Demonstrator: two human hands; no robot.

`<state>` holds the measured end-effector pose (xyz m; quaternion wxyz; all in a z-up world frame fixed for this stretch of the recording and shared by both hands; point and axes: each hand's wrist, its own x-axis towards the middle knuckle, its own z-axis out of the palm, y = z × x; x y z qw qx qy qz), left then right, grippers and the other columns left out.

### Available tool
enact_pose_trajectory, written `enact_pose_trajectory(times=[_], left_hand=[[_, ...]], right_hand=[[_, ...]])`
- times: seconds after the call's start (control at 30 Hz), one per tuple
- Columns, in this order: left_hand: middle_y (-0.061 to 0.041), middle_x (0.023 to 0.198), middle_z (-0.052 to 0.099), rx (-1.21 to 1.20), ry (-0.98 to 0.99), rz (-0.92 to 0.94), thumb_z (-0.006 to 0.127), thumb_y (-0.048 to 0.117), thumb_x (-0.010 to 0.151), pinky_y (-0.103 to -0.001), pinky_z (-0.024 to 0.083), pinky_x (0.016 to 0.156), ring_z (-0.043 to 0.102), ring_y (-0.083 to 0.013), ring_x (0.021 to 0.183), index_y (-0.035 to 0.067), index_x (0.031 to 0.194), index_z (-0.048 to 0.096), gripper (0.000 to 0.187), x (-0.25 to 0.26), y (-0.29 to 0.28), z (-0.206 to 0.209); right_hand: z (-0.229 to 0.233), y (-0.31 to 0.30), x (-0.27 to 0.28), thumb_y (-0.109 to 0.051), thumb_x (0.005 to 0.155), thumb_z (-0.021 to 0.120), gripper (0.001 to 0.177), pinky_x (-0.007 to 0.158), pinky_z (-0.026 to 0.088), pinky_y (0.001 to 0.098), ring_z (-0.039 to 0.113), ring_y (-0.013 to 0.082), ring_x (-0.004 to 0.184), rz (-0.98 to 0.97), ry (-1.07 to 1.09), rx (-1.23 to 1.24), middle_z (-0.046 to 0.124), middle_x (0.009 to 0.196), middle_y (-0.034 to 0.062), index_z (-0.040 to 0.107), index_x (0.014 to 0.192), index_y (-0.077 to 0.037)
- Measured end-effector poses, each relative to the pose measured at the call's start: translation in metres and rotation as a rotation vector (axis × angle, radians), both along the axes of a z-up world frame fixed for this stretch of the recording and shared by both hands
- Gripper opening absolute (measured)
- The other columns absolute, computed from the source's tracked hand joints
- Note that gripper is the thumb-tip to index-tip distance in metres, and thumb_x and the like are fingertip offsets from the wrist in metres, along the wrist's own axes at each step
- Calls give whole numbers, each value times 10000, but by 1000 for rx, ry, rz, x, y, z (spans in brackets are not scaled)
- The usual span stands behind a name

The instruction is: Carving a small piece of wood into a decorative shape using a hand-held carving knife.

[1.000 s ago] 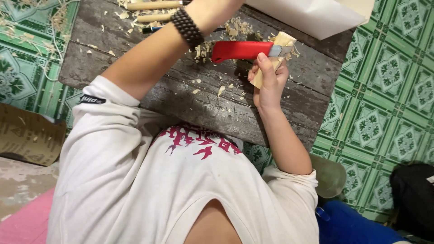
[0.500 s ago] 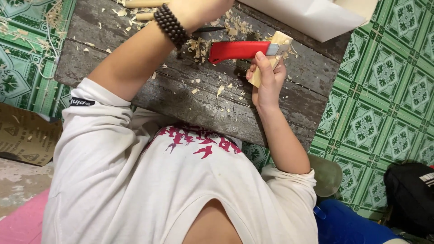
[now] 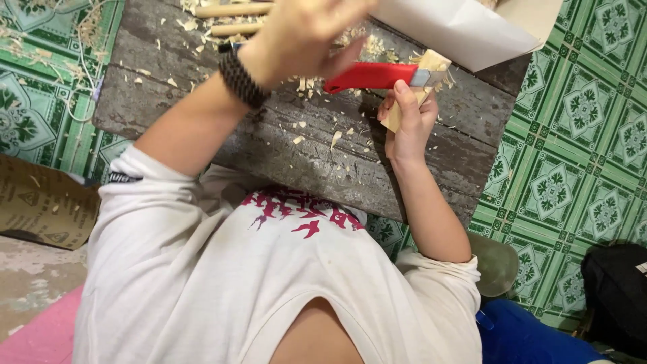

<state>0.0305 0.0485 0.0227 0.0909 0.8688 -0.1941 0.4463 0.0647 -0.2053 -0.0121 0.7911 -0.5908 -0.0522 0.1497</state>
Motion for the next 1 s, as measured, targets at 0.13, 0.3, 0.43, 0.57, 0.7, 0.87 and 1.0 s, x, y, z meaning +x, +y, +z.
enact_pose_trajectory(times=[0.13,0.3,0.43,0.57,0.7,0.87,1.0], left_hand=[[-31,1070,617,-13,34,-105,761,278,947,-352,491,890,580,-197,1029,129,1138,674,258,-13,-18,6],[-18,1140,621,94,156,-60,794,493,952,-332,378,973,540,-173,974,150,1451,564,647,-14,-44,-11],[-29,1073,648,8,143,-81,742,207,936,-288,421,851,569,-159,828,79,1387,599,490,-15,-45,-9],[-24,1092,647,8,198,-62,780,261,960,-296,413,891,611,-153,874,82,1424,562,543,-14,-46,-15],[-61,1122,639,-90,268,-98,714,229,1016,-298,505,785,619,-184,808,44,1461,493,530,-16,-48,-19],[-111,1120,649,-185,320,-171,665,180,1028,-299,510,676,623,-203,723,-22,1461,447,526,-16,-52,-17],[-116,1140,704,-321,308,-192,639,109,1097,-278,540,596,688,-175,752,-5,1495,363,497,-17,-48,-19]], right_hand=[[-4,-1,1,-197,910,744,312,529,482,254,562,125,614,13,1,13,646,816,82,578,1112,-27],[-5,-2,1,-209,943,739,328,593,499,255,584,133,686,87,5,28,634,841,86,566,1138,-10],[1,3,-3,-168,1009,648,209,613,516,288,574,169,678,174,-99,-40,598,822,95,539,1104,-17],[-8,2,2,-216,994,694,354,640,539,280,590,149,752,161,-98,-60,631,926,84,540,1252,-29],[-6,3,2,-212,986,695,420,703,552,296,605,169,787,161,-119,-119,619,972,91,493,1298,-15],[-10,2,5,-236,966,713,471,710,565,316,625,189,803,154,-149,-110,637,990,120,461,1287,-2],[-5,5,-1,-251,1014,637,429,736,546,309,619,186,798,231,-170,-162,604,963,91,467,1325,-10]])
